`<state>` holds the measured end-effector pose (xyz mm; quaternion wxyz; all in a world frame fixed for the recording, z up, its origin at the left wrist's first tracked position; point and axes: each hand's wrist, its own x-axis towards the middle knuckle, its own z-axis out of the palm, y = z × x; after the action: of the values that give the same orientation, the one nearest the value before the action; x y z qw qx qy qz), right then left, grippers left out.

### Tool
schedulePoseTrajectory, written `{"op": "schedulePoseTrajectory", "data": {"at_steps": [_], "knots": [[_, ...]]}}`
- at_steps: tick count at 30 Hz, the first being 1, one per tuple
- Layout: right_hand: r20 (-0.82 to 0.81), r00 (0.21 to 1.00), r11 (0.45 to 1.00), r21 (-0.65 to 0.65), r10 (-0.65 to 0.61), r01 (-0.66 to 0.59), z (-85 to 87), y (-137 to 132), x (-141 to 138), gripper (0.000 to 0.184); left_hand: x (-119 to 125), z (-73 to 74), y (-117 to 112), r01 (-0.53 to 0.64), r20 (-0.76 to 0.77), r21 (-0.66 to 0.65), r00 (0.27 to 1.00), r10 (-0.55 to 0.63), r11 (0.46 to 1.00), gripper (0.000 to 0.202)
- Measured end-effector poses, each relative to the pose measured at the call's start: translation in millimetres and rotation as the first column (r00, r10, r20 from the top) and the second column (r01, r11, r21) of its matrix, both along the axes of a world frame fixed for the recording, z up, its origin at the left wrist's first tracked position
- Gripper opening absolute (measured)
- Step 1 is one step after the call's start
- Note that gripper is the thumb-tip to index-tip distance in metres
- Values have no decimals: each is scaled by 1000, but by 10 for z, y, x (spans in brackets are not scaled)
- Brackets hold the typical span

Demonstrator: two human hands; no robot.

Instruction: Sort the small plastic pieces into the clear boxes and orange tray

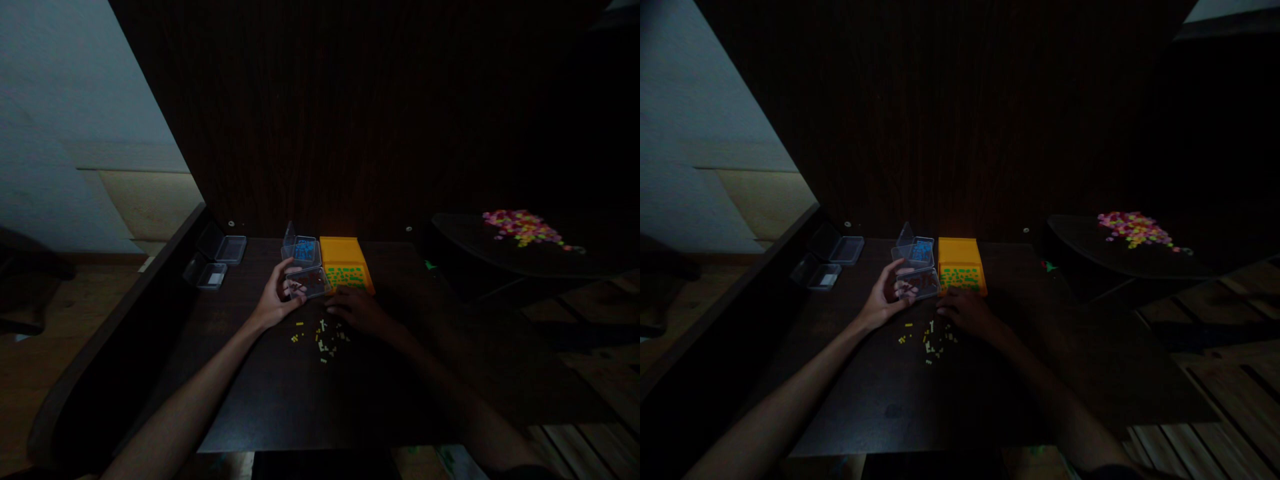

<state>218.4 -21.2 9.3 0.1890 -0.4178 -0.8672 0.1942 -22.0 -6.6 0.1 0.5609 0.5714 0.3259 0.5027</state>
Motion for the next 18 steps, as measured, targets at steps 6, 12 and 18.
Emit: {"op": "schedulePoseTrajectory", "data": {"at_steps": [6,12,18], "knots": [[-56,998,1000,-8,26,-27,-10,-31,32,14,-14,14,6,-9,2,0,1000,9,1000,82],[-70,997,999,-39,11,-14,-17,-20,80,12,-8,-1,16,-16,-16,7,1000,16,1000,82],[-70,997,994,-95,43,-50,44,-17,127,12,-7,-5,17,-5,-9,5,1000,5,1000,81]]}}
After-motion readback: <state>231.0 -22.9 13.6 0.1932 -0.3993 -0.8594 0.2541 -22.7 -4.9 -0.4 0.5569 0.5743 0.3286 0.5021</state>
